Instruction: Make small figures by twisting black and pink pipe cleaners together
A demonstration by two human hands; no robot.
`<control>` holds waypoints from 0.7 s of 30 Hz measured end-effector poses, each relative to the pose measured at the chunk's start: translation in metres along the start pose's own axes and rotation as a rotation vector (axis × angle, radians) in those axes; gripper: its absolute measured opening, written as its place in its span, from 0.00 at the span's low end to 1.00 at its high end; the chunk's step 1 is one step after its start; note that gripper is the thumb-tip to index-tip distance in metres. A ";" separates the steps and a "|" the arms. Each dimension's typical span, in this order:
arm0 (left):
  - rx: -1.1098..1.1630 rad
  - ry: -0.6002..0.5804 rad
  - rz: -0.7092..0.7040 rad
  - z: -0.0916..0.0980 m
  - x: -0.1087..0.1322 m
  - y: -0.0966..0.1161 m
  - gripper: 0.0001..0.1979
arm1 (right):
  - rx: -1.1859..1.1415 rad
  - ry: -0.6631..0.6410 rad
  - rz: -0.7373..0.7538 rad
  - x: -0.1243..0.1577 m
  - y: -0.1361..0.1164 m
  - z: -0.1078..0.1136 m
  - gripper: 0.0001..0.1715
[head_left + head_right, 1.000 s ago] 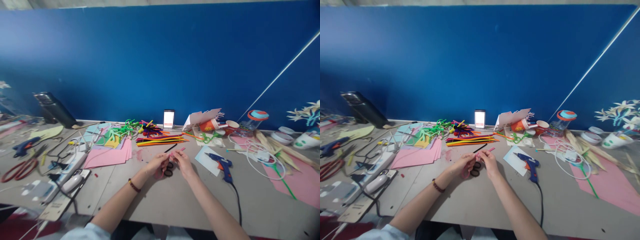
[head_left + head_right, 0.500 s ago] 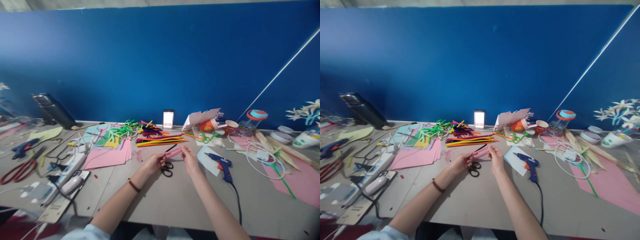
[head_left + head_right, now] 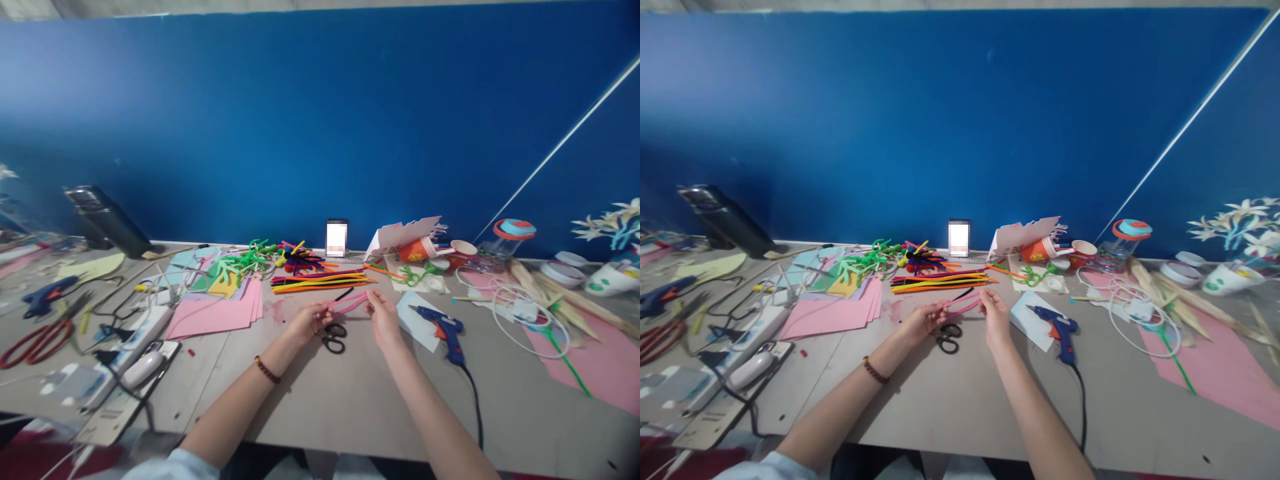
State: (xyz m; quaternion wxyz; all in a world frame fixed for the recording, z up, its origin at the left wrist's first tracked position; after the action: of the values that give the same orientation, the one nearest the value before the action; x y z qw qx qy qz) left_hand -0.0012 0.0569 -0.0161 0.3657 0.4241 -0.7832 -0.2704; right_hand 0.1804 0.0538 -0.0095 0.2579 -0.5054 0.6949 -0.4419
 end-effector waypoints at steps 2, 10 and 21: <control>-0.001 0.000 -0.009 0.003 -0.002 -0.001 0.06 | -0.010 0.018 0.002 -0.001 -0.001 0.001 0.21; -0.182 0.020 -0.183 0.007 -0.005 0.004 0.11 | -0.023 0.028 0.006 -0.002 -0.006 0.002 0.22; -0.974 0.097 -0.761 -0.012 0.018 0.019 0.12 | -0.219 0.065 -0.138 -0.009 0.009 0.010 0.17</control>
State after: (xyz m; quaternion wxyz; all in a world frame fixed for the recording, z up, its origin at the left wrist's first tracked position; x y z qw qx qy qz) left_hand -0.0067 0.0492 0.0111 0.4302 0.4699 -0.3460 -0.6887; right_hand 0.1872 0.0598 -0.0231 0.1477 -0.5625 0.7104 -0.3963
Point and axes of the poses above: each hand's wrist, its own x-axis away from the middle knuckle, its own z-axis out of the back of the hand, y = z × x, the point moved 4 cm from there along -x, towards the middle knuckle, and after that the axes turned 1 degree about -y, right-handed, at the moved point
